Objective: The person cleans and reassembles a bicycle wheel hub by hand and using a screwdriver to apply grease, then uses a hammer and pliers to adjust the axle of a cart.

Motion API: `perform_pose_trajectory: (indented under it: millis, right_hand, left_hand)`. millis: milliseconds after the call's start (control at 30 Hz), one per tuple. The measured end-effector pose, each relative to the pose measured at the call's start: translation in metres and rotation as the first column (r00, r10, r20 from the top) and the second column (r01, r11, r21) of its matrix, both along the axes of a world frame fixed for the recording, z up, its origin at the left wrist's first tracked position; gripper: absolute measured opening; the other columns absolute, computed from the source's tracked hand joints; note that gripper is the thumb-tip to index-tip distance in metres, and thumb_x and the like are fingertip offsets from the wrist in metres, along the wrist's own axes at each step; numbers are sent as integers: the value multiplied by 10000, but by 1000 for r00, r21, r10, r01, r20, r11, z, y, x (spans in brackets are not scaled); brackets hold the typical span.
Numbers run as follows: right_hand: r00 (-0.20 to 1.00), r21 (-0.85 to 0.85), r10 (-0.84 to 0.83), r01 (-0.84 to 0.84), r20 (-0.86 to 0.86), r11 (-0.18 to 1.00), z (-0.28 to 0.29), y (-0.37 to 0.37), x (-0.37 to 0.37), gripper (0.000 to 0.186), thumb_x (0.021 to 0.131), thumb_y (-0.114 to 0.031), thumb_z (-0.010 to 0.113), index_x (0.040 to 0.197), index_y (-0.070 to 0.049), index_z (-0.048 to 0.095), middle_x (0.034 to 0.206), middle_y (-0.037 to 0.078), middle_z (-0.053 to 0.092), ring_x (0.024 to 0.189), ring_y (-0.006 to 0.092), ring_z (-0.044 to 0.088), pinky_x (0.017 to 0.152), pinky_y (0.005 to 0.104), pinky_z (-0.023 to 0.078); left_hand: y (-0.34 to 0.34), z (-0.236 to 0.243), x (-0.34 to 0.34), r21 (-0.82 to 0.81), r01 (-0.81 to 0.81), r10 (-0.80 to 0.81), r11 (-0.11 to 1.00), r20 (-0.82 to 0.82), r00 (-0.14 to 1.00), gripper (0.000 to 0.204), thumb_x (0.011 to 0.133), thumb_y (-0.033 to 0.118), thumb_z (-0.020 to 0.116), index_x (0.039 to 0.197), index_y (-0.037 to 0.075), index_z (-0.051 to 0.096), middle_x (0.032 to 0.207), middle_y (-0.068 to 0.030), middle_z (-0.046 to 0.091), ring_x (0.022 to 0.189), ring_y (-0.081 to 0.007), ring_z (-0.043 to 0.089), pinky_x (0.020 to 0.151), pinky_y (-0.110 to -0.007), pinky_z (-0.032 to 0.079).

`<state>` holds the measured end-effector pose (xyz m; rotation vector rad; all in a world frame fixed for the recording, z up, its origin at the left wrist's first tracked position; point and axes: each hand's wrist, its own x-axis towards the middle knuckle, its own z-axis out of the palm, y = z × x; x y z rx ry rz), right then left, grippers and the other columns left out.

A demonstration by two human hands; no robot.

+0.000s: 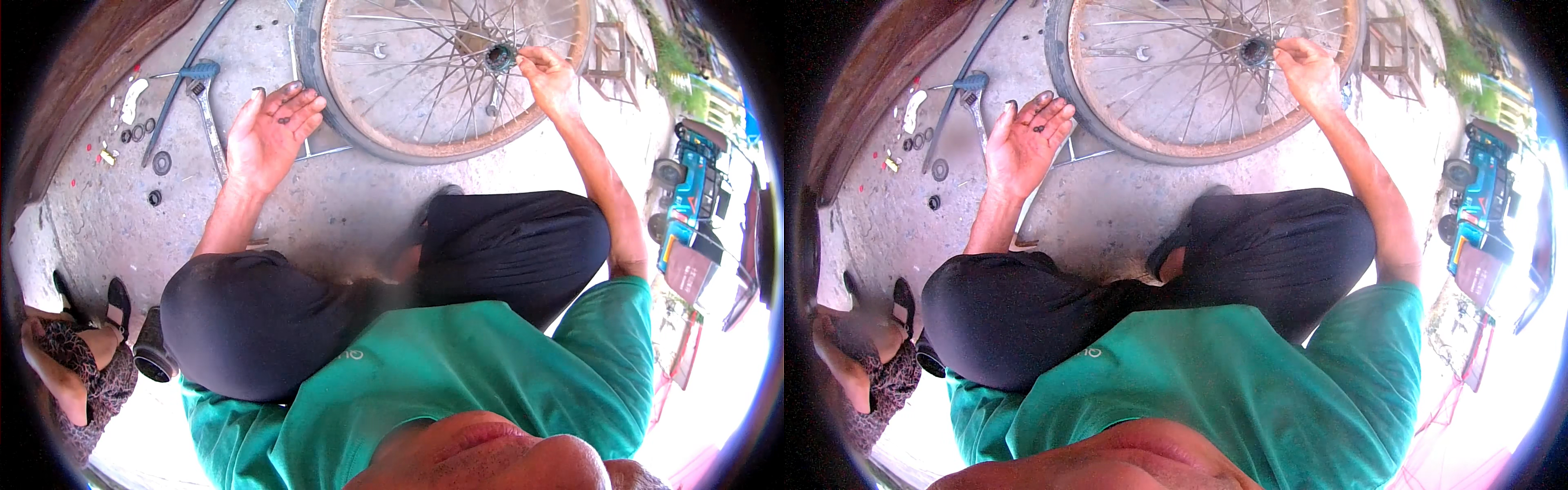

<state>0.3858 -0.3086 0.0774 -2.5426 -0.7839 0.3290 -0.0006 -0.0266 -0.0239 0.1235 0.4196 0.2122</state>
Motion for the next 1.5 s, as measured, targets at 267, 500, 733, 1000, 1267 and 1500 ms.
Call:
perform_pose_trajectory:
  millis: [267,500,733,1000,1267,1500]
  right_hand:
    - [997,-33,10,-7,78,999,6,1,-6,275,890,-237,728,1093,-50,745,1000,115,786,966,203,756,882,333,581]
    - [990,-154,92,-74,111,985,20,20,-26,248,893,-272,728,1048,-79,743,981,76,788,938,208,755,856,345,579]
    - [944,-245,214,-151,253,958,14,26,-27,235,891,-330,731,1012,-131,765,960,49,780,909,240,746,817,379,563]
    - [995,-112,-67,75,79,991,-1,21,-10,399,813,-385,837,1038,-69,743,950,69,765,868,201,732,802,353,568]
    - [990,-84,-129,133,53,988,-2,17,-4,554,768,-407,898,1093,-2,706,930,99,755,867,171,711,795,328,572]
    - [993,-12,-114,113,-14,993,-6,3,7,501,808,-388,872,1087,-2,716,966,99,769,880,170,720,808,318,568]
  left_hand:
    - [-1,-3,4,10,-1,2,1000,-20,1000,549,1043,423,543,1309,-57,569,1334,-253,614,1304,-411,561,1134,-516,429]
    - [-2,2,5,29,-13,15,999,-72,997,534,1046,426,527,1255,-63,578,1324,-263,604,1294,-412,572,1102,-498,454]
    - [-1,-7,4,15,4,-4,1000,-20,1000,555,1044,431,539,1308,-57,566,1332,-249,615,1305,-404,563,1133,-508,433]
    - [-3,-7,9,-8,-44,43,999,-48,998,561,1033,442,537,1267,-66,572,1315,-267,606,1296,-423,564,1109,-502,450]
    - [-4,-18,7,-12,-45,44,999,-34,998,610,1029,477,549,1315,-62,552,1336,-248,605,1318,-416,548,1139,-519,425]
    - [-5,-18,10,-14,-53,52,998,-41,998,625,1031,486,541,1327,-65,540,1354,-254,589,1330,-421,536,1142,-521,422]
